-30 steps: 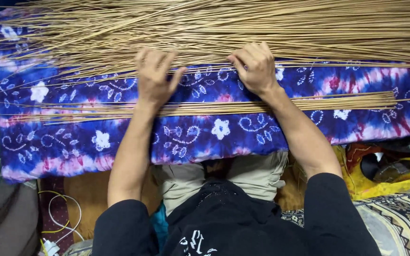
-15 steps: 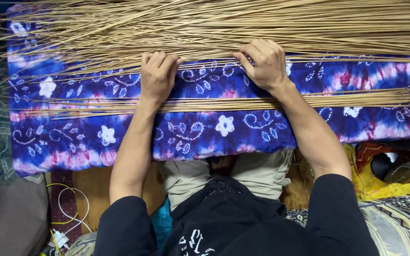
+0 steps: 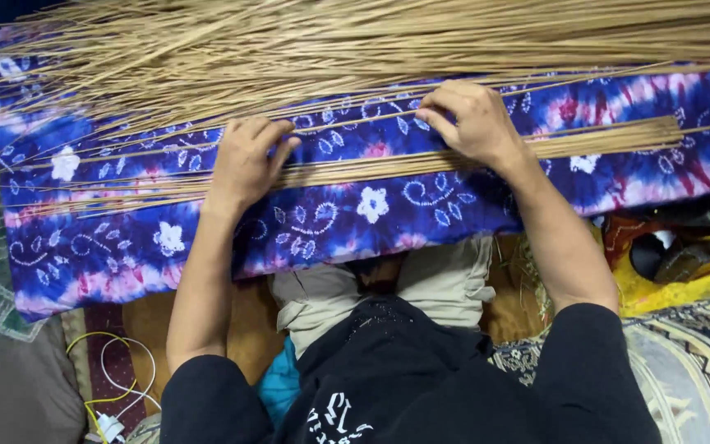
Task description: Bundling and tying thin wooden sticks to a frame using string to create a mat or screen.
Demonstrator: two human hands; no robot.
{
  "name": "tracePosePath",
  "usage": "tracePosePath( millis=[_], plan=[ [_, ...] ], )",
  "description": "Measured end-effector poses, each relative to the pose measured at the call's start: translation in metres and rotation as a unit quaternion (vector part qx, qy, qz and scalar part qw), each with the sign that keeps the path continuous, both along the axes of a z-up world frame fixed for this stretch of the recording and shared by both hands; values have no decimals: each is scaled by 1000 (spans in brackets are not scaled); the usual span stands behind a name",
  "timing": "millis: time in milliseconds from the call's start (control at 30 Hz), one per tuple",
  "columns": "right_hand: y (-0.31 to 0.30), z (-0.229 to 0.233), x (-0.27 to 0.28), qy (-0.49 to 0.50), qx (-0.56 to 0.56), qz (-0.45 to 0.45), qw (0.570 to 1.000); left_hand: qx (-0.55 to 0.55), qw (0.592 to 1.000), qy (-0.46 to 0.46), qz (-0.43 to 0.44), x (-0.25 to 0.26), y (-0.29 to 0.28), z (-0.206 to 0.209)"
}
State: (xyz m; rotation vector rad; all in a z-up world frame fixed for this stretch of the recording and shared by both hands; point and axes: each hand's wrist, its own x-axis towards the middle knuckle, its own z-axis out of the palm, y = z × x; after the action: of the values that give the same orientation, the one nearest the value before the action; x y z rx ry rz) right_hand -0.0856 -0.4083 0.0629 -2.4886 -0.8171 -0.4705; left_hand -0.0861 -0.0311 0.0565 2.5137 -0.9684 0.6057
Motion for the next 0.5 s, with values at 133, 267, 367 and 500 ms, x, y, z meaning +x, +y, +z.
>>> tracePosePath(
  millis=[133,267,367,500],
  plan=[
    [-12,-45,-15,26,25,-10,999,-8,998,-21,-60,-3,-11,-37],
    [-17,-49,-37,21,29,-34,999,-21,997,-10,-72,-18,-27,-41],
    [-22,-54,-47,8,30,-53,998,-25,996,4,-84,-25,-35,-42],
    [-23,-57,-56,7,32,-76,997,-38,994,38,-93,-30,-39,-51]
  ],
)
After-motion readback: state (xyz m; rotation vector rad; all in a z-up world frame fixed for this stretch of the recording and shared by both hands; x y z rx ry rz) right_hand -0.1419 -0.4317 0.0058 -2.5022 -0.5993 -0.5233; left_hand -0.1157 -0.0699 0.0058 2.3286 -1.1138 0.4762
